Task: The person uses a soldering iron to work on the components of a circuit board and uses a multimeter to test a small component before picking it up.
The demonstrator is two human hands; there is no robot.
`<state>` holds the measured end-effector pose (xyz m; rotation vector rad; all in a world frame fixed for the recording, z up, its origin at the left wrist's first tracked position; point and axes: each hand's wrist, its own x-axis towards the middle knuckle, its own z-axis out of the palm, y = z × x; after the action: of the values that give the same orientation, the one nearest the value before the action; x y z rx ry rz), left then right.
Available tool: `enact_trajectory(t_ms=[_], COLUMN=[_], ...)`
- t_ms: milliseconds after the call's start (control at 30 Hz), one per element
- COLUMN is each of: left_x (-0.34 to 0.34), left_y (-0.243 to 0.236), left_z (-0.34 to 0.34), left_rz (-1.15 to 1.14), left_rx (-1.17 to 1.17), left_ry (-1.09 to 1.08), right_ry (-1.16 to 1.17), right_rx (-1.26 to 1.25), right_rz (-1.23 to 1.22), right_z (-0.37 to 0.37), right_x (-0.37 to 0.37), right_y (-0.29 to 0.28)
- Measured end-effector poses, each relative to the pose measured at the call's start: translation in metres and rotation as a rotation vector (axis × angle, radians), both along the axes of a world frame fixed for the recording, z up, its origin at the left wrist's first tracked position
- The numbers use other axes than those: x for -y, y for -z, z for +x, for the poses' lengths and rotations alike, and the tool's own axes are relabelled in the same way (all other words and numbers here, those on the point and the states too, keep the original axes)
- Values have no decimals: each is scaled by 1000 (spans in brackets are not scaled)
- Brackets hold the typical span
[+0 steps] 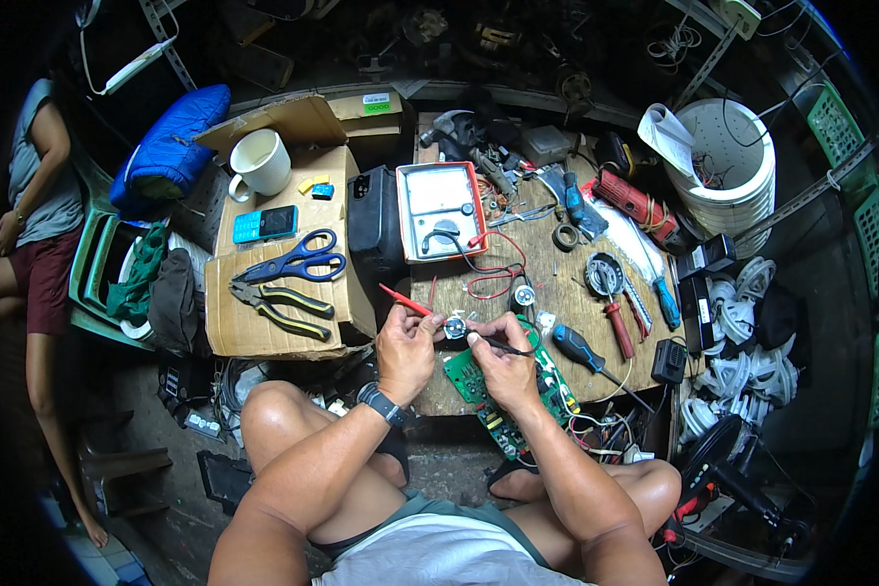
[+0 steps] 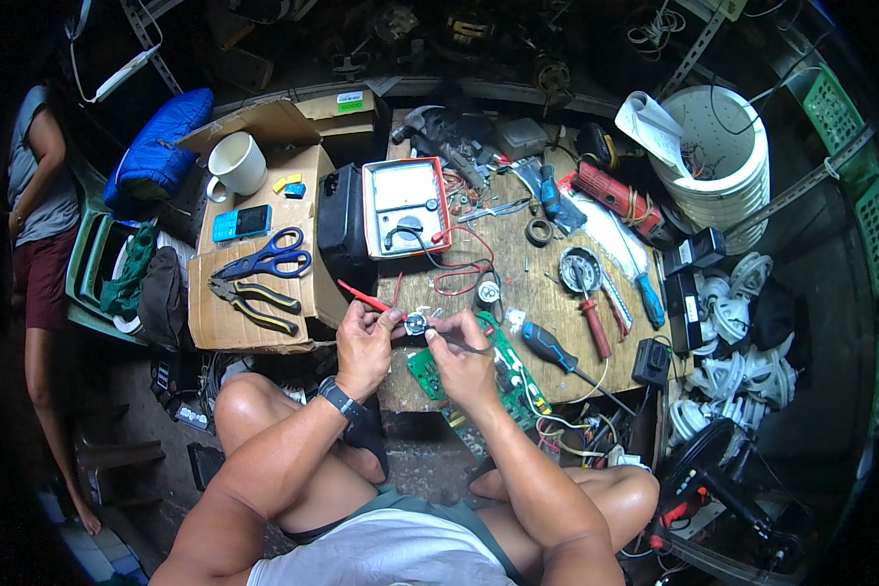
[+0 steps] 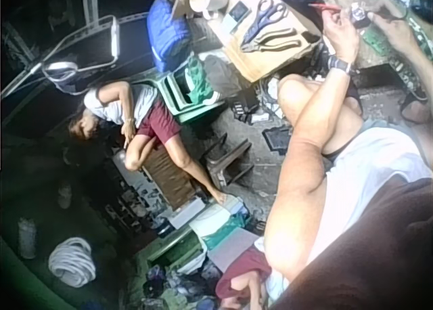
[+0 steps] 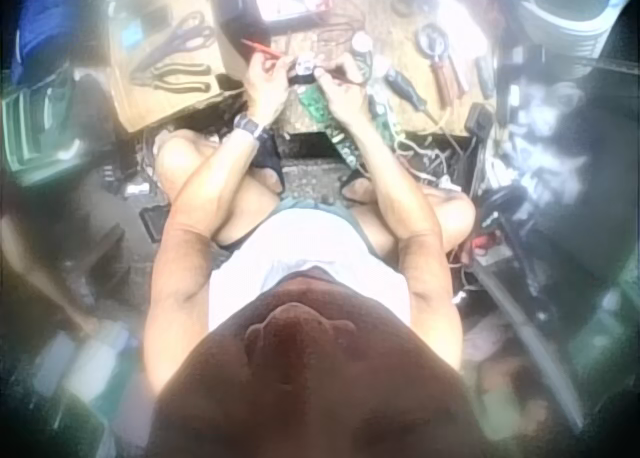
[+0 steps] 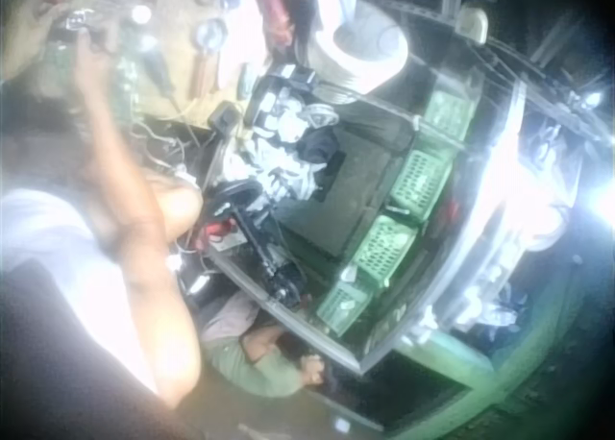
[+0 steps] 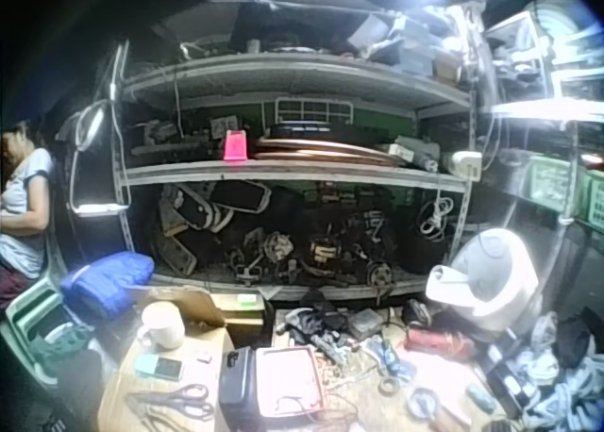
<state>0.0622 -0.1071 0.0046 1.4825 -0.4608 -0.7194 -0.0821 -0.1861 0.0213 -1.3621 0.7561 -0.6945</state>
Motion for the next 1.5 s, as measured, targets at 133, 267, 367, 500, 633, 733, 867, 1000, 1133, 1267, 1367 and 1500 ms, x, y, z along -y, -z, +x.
enact_trajectory(t_ms=[133, 267, 367, 500, 633, 733, 867, 1000, 1133, 1267, 1367, 1500], left_x=[0, 0, 0, 0, 0, 0, 0, 0, 0, 0, 0, 0], left_y=[-2, 2, 0, 0, 1, 2, 3, 4, 3, 0, 1, 1], left_z=[0, 0, 0, 0, 0, 1, 0, 1, 0, 0, 0, 0], left_rz=[0, -14, -3, 6, 26, 21, 1, -1, 4, -11, -2, -2], left_rx=[-3, 11, 7, 10, 21, 15, 9, 8, 8, -7, 6, 2], left_ry=[7, 3, 4, 2, 3, 1, 1, 3, 4, 1, -2, -5], right_ry=[-2, 2, -2, 15, 7, 1, 0, -5, -5, -1, 0, -1], right_rx=[1, -2, -7, 14, 7, -1, -4, -17, -14, -20, -5, -8], right_rz=[-6, 6, -3, 6, -6, 0, -15, -11, 2, 11, 7, -4], right_z=[-1, 0, 0, 1, 0, 0, 0, 0, 0, -1, 0, 0], right_x=[0, 0, 0, -1, 0, 0, 0, 0, 0, 0, 0, 0], right_y=[0, 3, 0, 0, 3, 0, 3, 0, 0, 2, 2, 2])
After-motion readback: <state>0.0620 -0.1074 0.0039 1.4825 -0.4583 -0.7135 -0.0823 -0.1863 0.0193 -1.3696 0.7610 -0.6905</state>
